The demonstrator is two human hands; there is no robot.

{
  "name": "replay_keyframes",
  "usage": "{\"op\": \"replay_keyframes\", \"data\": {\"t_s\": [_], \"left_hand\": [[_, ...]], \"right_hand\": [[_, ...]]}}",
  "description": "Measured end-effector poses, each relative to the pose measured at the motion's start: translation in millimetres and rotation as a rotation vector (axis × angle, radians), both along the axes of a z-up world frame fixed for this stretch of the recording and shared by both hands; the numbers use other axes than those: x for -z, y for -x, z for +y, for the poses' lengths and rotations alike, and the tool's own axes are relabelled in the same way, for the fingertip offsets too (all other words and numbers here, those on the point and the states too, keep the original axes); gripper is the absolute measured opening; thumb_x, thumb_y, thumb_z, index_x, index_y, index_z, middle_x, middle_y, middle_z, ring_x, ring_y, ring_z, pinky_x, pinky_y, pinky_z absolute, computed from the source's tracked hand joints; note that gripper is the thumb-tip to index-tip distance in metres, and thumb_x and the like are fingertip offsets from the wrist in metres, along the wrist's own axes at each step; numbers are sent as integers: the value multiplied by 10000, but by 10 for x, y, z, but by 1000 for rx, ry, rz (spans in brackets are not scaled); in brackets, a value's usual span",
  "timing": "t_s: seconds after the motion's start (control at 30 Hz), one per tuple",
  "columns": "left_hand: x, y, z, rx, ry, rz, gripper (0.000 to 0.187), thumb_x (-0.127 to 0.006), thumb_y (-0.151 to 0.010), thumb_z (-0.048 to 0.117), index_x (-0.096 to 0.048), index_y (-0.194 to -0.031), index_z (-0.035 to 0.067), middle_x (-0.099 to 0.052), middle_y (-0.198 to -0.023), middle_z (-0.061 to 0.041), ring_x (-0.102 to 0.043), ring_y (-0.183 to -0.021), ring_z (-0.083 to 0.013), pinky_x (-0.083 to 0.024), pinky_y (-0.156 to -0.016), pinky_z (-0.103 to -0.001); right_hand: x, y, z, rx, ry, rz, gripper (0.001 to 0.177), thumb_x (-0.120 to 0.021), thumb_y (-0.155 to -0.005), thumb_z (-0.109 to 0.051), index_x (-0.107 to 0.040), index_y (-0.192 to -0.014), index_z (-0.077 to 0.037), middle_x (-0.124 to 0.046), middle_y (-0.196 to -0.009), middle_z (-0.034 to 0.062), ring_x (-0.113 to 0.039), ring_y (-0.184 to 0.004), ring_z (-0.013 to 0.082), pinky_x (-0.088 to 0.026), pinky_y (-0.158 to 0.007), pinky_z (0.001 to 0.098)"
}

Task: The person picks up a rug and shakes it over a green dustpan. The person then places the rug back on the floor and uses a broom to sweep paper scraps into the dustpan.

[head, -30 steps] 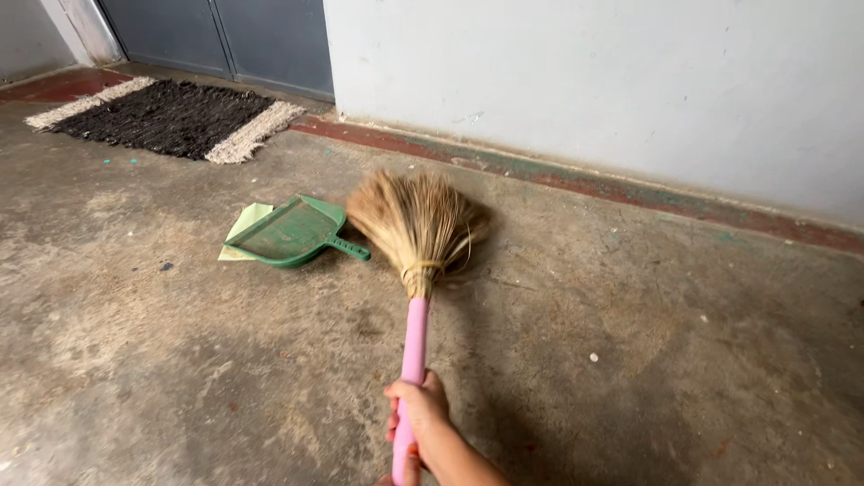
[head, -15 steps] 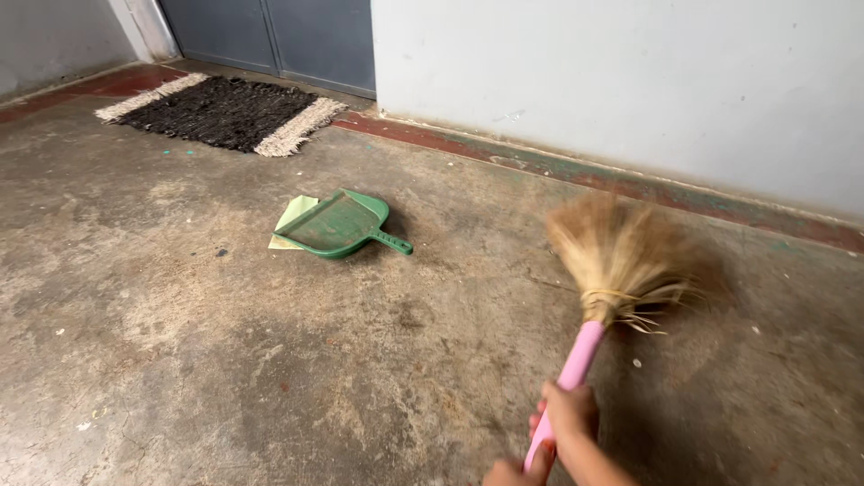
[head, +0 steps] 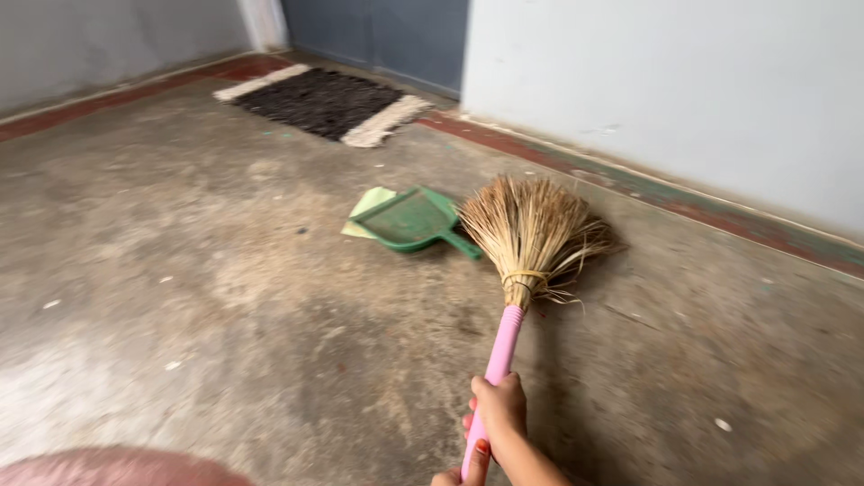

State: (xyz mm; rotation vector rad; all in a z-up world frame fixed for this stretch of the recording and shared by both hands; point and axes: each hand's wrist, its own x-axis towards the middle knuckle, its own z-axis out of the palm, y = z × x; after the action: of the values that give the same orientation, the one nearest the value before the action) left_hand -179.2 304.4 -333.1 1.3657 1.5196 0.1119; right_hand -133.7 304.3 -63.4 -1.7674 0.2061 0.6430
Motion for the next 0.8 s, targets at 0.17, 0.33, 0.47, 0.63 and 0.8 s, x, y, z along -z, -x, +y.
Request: {"op": "replay_keyframes", "data": {"t_s": [0.17, 0.33, 0.47, 0.63, 0.8], "left_hand": [[-154, 401, 503, -132, -32, 20, 710, -708, -783, 715, -805, -937, 29, -748, -848, -195, -764, -869, -298, -593, -837, -405], [-317, 752, 945, -243, -71, 19, 714, -691, -802, 716, -796, -960, 28, -743, -888, -202, -755, -905, -309, -586, -860, -417], [-335, 1061, 1057, -282, -76, 22, 718, -677, -817, 717, -788, -979, 27, -738, -921, -208, -748, -933, -318, -581, -879, -426], [-752, 1213, 880, -274, -54, -37, 723, -659, -836, 719, -779, -1003, 25, -733, -961, -216, -740, -968, -329, -575, -902, -438], [-1560, 1172, 753, -105, -1, -144, 728, -641, -855, 720, -769, -1026, 24, -727, -1002, -223, -731, -1003, -340, -568, -926, -450]], "right_hand": [[-89, 379, 454, -160, -1, 35, 299, -618, -880, -145, -496, -1120, -15, -623, -779, 115, -625, -487, 237, -526, -403, 415], [-175, 724, 856, -269, -23, 43, 301, -612, -867, -134, -506, -1126, -23, -617, -764, 132, -615, -476, 248, -514, -404, 424], [-163, 1048, 1058, -357, -43, 51, 314, -608, -843, -102, -492, -1134, -75, -610, -769, 127, -608, -478, 252, -513, -404, 421], [129, 1337, 1083, -415, -126, 8, 315, -689, -802, -120, -518, -1061, -66, -592, -690, 101, -574, -444, 227, -478, -366, 405], [379, 1056, 796, -381, -100, -122, 346, -741, -758, -129, -525, -1022, -67, -603, -625, 110, -574, -389, 245, -466, -317, 419]]}}
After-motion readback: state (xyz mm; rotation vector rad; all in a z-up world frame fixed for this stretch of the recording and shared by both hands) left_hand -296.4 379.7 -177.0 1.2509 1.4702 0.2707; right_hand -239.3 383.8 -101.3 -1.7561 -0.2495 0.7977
